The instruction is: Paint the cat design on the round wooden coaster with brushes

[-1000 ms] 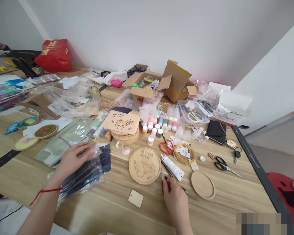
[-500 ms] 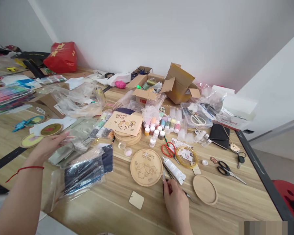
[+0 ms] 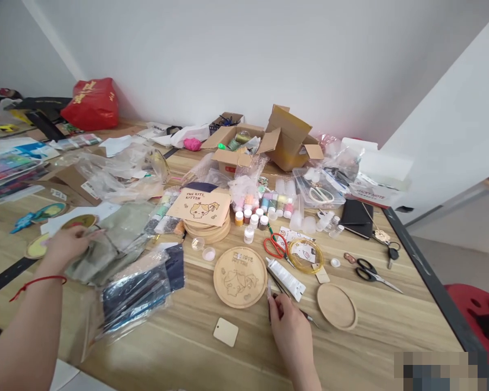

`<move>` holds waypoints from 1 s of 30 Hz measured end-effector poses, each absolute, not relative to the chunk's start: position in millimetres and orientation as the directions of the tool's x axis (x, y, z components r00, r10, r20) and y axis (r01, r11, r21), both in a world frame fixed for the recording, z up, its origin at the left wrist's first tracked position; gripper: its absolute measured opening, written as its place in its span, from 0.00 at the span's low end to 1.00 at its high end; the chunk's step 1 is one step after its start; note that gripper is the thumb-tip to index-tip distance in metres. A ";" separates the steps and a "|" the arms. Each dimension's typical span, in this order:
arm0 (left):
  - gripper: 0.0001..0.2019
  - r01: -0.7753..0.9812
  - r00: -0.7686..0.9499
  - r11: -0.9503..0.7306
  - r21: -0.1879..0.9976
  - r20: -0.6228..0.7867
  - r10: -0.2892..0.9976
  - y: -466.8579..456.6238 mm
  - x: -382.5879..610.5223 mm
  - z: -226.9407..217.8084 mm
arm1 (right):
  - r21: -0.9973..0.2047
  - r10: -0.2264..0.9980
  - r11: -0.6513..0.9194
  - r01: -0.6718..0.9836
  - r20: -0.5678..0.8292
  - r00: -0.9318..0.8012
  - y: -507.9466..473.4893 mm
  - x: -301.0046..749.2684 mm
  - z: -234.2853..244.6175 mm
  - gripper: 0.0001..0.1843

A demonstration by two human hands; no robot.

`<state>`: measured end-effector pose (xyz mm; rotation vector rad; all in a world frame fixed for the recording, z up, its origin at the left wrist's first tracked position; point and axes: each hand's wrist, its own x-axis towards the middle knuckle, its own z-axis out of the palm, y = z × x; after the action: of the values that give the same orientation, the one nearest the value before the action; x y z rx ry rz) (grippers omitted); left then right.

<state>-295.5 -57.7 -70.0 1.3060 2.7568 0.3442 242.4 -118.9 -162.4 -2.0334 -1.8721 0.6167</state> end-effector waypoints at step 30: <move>0.48 0.720 -0.580 0.585 0.374 -0.138 0.803 -82.6 -207.8 -120.9 | -0.480 0.992 -0.097 0.872 -0.117 0.046 -119.4 242.7 -163.0 0.20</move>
<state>-207.8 -82.6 -120.9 1.2478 2.5246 0.4021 242.7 -119.4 -163.0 -2.0486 -1.8971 0.6153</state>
